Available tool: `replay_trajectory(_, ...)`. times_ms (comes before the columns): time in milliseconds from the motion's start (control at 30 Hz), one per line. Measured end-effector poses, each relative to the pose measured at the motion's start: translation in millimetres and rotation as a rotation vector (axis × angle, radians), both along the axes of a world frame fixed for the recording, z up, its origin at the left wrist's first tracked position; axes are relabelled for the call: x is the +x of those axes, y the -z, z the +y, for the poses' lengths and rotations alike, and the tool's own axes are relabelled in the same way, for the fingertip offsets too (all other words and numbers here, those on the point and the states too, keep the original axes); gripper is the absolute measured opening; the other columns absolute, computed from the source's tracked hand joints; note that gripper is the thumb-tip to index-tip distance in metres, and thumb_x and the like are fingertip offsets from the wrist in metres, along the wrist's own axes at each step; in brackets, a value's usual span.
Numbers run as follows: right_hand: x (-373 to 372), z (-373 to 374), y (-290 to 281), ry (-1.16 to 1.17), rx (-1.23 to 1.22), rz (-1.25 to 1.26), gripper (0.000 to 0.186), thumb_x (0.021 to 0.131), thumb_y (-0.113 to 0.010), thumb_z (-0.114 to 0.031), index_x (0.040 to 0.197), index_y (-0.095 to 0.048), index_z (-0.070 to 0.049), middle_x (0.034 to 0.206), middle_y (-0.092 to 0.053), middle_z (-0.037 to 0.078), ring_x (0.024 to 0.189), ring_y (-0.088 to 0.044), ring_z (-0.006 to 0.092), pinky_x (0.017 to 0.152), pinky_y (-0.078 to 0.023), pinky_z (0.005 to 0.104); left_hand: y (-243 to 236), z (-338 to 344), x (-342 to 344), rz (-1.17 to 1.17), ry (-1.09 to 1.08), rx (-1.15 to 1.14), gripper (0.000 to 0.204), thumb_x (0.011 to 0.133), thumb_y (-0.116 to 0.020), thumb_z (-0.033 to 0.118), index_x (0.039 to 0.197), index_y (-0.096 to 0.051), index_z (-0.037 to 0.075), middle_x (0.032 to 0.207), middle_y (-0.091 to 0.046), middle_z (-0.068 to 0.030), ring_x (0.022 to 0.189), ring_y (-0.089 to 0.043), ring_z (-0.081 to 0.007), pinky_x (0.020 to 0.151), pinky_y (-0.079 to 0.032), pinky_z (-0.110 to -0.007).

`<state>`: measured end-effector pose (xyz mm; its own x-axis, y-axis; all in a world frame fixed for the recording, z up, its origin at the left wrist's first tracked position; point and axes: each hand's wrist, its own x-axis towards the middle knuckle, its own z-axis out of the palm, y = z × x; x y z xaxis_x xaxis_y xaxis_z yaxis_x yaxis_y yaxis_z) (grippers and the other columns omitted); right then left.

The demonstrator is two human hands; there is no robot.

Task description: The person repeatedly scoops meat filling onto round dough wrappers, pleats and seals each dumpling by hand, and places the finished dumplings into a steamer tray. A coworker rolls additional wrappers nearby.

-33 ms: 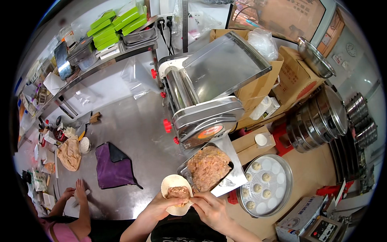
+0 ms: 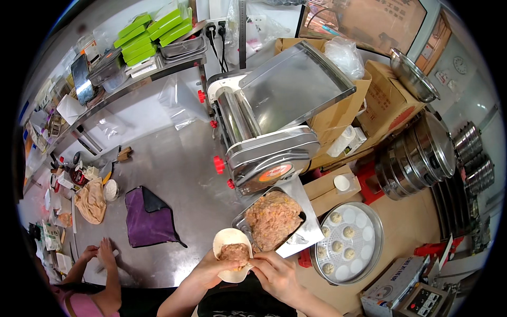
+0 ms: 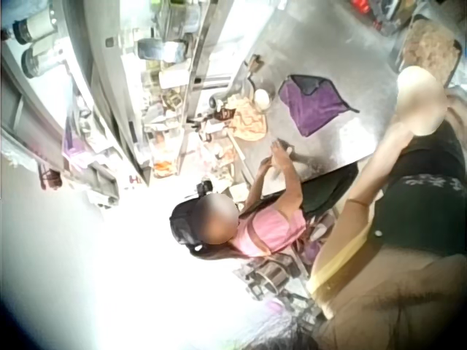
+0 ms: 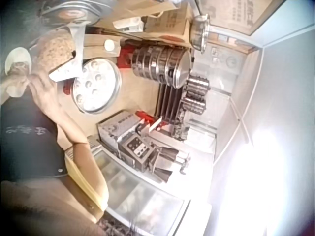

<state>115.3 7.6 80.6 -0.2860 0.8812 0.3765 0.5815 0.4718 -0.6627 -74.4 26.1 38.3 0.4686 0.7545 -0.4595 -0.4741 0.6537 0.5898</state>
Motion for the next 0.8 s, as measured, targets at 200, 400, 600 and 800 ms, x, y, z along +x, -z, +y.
replay_trajectory(200, 1, -5, 7, -0.013, 0.047, 0.056, 0.033, 0.068, -0.075, 0.005, 0.097, -0.060, -0.001, 0.088, -0.065, 0.012, 0.067, -0.066, 0.0236, 0.057, -0.054, 0.0300, -1, -2, 12, 0.034, -0.025, 0.054, 0.045, 0.078, -0.074, 0.002, 0.118, -0.055, -0.002, 0.105, -0.065, -0.0088, 0.093, -0.064, -0.0165, 0.081, -0.052, -0.030)
replay_trajectory(400, -2, -11, -1, 0.167, -0.150, 0.089, 0.029, 0.071, -0.075, 0.004, 0.095, -0.060, -0.001, 0.083, -0.066, 0.011, 0.065, -0.066, 0.0245, 0.056, -0.053, 0.0303, -10, -2, 17, 0.089, -0.065, 0.052, 0.041, 0.080, -0.074, 0.003, 0.116, -0.056, -0.002, 0.105, -0.066, -0.0087, 0.094, -0.064, -0.0157, 0.080, -0.052, -0.029)
replay_trajectory(600, 7, -11, 2, 0.059, -0.092, 0.020, 0.022, 0.074, -0.074, 0.000, 0.092, -0.062, 0.000, 0.082, -0.067, 0.012, 0.067, -0.067, 0.0242, 0.057, -0.054, 0.0297, -9, -2, 16, 0.132, -0.003, 0.078, 0.040, 0.081, -0.073, 0.005, 0.116, -0.057, -0.002, 0.106, -0.065, -0.0085, 0.095, -0.064, -0.0146, 0.081, -0.052, -0.029)
replay_trajectory(800, 8, -8, -1, 0.150, -0.229, 0.153, 0.027, 0.073, -0.075, -0.001, 0.098, -0.064, 0.002, 0.079, -0.067, 0.012, 0.065, -0.067, 0.0251, 0.057, -0.054, 0.0300, -13, 2, 18, 0.170, 0.071, 0.131, 0.039, 0.082, -0.073, 0.006, 0.117, -0.057, -0.002, 0.106, -0.065, -0.0079, 0.095, -0.063, -0.0133, 0.081, -0.051, -0.028)
